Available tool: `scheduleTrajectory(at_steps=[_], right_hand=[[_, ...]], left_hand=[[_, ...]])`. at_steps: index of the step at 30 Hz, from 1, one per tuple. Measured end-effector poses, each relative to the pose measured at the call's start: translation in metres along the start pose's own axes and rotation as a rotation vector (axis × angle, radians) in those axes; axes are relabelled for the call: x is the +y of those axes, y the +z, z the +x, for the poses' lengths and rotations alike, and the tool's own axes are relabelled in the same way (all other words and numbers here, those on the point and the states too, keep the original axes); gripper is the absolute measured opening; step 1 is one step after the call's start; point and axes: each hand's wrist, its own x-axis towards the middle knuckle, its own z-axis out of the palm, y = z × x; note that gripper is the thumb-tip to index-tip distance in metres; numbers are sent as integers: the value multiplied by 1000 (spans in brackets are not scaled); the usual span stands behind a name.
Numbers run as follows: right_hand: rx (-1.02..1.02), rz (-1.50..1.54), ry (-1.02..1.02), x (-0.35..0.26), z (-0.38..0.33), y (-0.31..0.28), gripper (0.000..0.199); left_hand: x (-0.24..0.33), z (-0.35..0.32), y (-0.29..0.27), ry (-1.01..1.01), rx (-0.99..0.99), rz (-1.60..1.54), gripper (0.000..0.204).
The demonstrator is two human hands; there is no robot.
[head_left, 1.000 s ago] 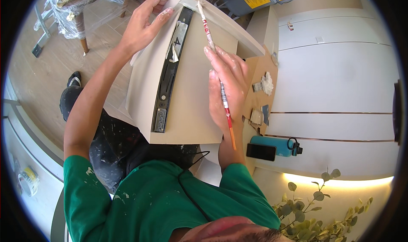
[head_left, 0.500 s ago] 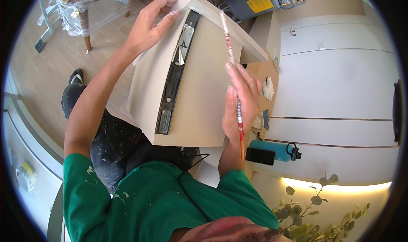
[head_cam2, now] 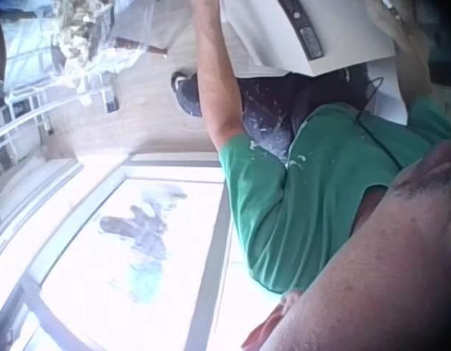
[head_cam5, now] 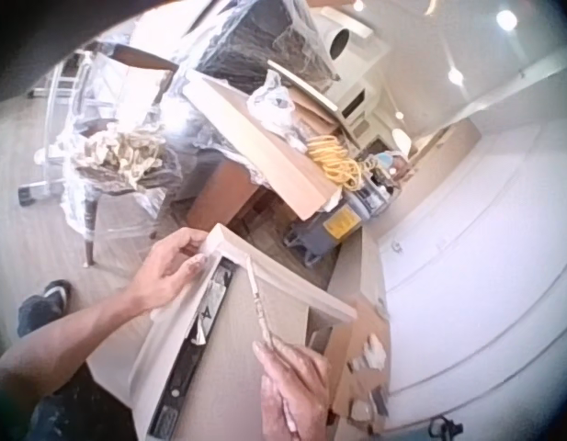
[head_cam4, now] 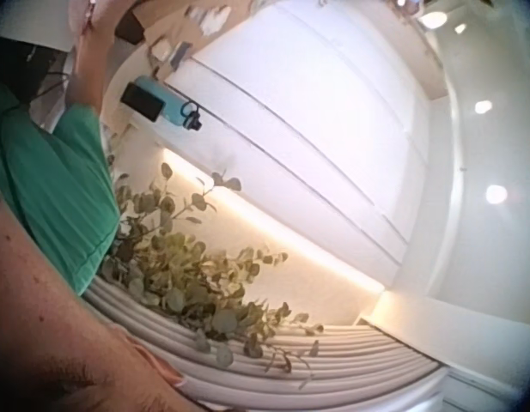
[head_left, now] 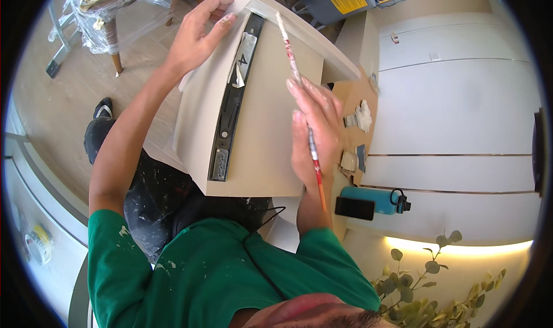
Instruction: The person finishes a wooden furniture piece by first removing masking tape from its edges, then sanding down the corners with a sanding block, and finally painting the seams and edges with a brush.
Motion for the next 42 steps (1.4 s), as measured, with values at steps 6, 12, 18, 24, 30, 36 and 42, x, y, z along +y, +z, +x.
scheduleTrajectory(at_steps=[6, 12, 18, 24, 30, 36, 42], right_hand=[[23, -24, 60, 5, -4, 3, 41], [34, -12, 89, 12, -13, -4, 40], [77, -10, 114, 18, -22, -11, 38], [184, -16, 203, 18, -50, -40, 34], [376, 18, 272, 30, -97, -73, 39], [496, 120, 347, 40, -133, -76, 42], [531, 101, 445, 48, -153, -82, 45]], left_hand=[[3, 0, 2, -17, -7, -18, 37], [-1, -1, 0, 18, 6, 10, 37], [-3, 0, 2, 5, 2, 30, 37], [18, 14, -8, 4, -11, -67, 38], [69, 72, -39, -198, -321, 71, 46], [62, 126, -39, -516, -821, 113, 55], [76, 143, -22, -516, -935, 400, 49]])
